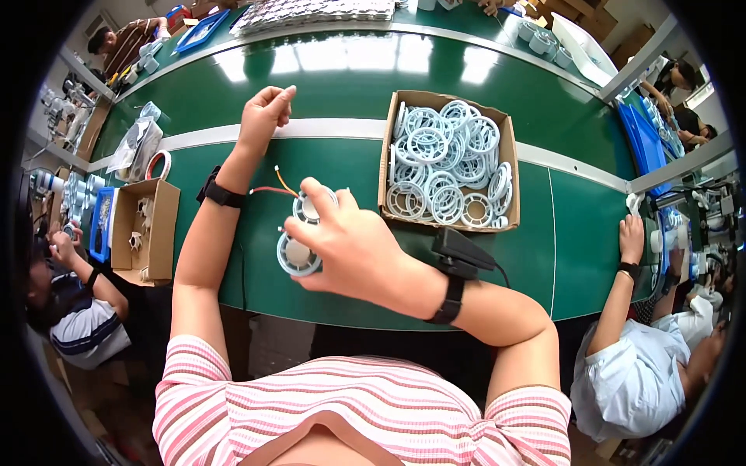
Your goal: The person picks up a motor and a plastic ring, fits the ring onto the motor, and presses them together. After repeating this process for several motors, the person gathers the assembled units and places them into a white container.
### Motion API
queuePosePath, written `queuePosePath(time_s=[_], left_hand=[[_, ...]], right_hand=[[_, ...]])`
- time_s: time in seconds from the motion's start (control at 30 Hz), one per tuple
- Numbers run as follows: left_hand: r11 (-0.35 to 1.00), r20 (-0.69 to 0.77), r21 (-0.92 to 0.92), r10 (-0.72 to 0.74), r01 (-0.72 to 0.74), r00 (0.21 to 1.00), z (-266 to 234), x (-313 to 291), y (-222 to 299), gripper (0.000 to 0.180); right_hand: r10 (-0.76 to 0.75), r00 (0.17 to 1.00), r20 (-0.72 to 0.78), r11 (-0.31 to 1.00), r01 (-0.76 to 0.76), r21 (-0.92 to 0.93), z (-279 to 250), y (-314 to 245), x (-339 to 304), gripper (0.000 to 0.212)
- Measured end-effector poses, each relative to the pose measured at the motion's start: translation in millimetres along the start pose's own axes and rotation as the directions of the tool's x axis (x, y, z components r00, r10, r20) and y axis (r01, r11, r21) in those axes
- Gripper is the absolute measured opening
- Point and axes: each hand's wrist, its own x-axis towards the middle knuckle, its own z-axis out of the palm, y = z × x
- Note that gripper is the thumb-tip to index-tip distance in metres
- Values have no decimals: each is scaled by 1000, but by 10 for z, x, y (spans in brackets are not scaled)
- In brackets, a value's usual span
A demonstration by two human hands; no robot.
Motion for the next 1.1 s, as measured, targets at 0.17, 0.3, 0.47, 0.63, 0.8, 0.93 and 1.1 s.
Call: queuePosePath(time_s=[0.17,0.3,0.47,0.63,0.8,0.93,1.1], left_hand=[[999,-82,-30,-23,20,996,-264,90,-129,27],[997,-108,-59,-56,50,993,-340,116,-148,26],[995,-60,26,94,-93,994,-383,-9,195,30],[746,537,469,184,-472,823,-43,-611,1150,28],[107,789,580,172,-808,590,300,-1523,1138,39],[57,800,591,86,-805,594,401,-1549,969,40],[144,830,556,-41,-819,556,505,-1578,1022,62]], right_hand=[[11,996,-85,996,-18,-89,406,260,331,62],[-68,975,-211,992,43,-118,377,212,314,61],[45,962,-270,976,-100,-192,-330,255,3,35],[134,952,-275,854,-252,-456,-593,1041,-320,20],[142,956,-257,870,-245,-427,-619,1113,-379,23],[171,929,-329,917,-272,-291,-785,782,-519,24],[193,968,-161,966,-217,-143,-967,184,-1066,27]])
